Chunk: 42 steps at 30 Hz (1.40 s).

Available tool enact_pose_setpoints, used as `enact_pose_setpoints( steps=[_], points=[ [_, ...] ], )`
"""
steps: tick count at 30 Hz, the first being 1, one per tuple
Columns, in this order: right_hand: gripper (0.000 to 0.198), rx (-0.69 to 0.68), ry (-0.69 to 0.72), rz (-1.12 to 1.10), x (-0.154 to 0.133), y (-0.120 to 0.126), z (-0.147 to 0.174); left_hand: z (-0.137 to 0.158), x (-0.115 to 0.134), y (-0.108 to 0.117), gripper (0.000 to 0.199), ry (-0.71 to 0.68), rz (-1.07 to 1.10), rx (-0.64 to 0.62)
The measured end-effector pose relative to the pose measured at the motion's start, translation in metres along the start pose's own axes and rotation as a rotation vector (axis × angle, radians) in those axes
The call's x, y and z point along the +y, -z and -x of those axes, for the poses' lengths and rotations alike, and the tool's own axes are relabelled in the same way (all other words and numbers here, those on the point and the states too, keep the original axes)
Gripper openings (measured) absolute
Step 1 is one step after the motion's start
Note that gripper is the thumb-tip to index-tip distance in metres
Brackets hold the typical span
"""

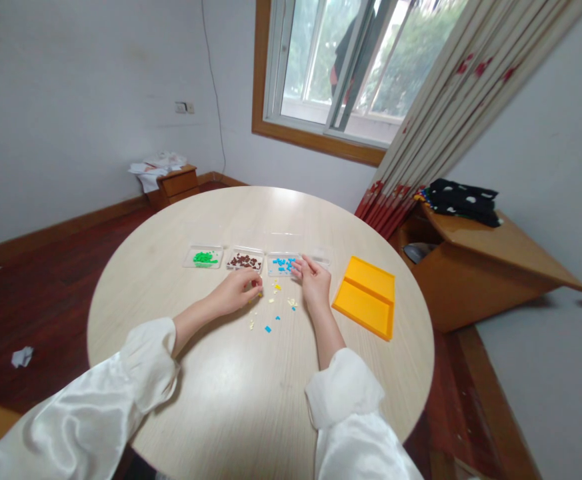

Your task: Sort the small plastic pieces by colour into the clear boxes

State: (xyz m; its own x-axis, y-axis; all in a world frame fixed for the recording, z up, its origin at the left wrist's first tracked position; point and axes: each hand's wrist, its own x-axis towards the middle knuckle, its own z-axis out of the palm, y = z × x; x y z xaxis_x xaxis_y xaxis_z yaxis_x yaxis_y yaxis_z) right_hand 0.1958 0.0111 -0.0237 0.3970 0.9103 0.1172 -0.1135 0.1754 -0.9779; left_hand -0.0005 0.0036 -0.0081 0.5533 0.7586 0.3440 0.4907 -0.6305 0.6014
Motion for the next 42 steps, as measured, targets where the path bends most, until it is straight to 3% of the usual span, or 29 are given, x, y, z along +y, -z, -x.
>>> enact_pose_setpoints(
  steps=[4, 10, 13, 16, 22, 28, 33, 36, 42],
  points=[
    [0.025, -0.186, 0.017, 0.211, -0.014, 0.005, 0.007, -0.001, -0.001, 0.002, 0.011, 0.039, -0.038, 0.021],
    [0.018, -0.707, -0.09, 0.577, -0.038, 0.019, 0.02, -0.003, -0.006, 0.005, 0.029, 0.141, -0.149, 0.073],
    [0.015, -0.79, -0.139, 0.733, -0.041, 0.03, 0.02, -0.003, -0.006, 0.006, 0.031, 0.151, -0.152, 0.072],
    [0.015, -0.781, -0.162, 0.804, -0.04, 0.039, 0.017, -0.002, -0.004, 0.005, 0.026, 0.111, -0.1, 0.015],
    [0.012, -0.71, -0.162, 0.86, -0.034, 0.04, 0.014, 0.004, 0.009, 0.0, 0.013, -0.125, 0.025, -0.164],
    [0.006, -0.756, -0.128, 0.919, -0.039, 0.033, 0.019, 0.01, 0.025, -0.007, 0.025, -0.165, -0.107, -0.227],
    [0.009, -0.782, -0.112, 0.852, -0.044, 0.035, 0.019, 0.013, 0.032, -0.011, 0.023, -0.197, -0.14, -0.279],
    [0.012, -0.65, -0.045, 0.706, -0.042, 0.034, 0.016, 0.013, 0.033, -0.015, 0.021, -0.21, -0.128, -0.281],
    [0.023, -0.239, 0.066, 0.455, -0.023, 0.018, 0.008, 0.013, 0.034, -0.019, 0.017, -0.175, -0.122, -0.278]
  ],
)
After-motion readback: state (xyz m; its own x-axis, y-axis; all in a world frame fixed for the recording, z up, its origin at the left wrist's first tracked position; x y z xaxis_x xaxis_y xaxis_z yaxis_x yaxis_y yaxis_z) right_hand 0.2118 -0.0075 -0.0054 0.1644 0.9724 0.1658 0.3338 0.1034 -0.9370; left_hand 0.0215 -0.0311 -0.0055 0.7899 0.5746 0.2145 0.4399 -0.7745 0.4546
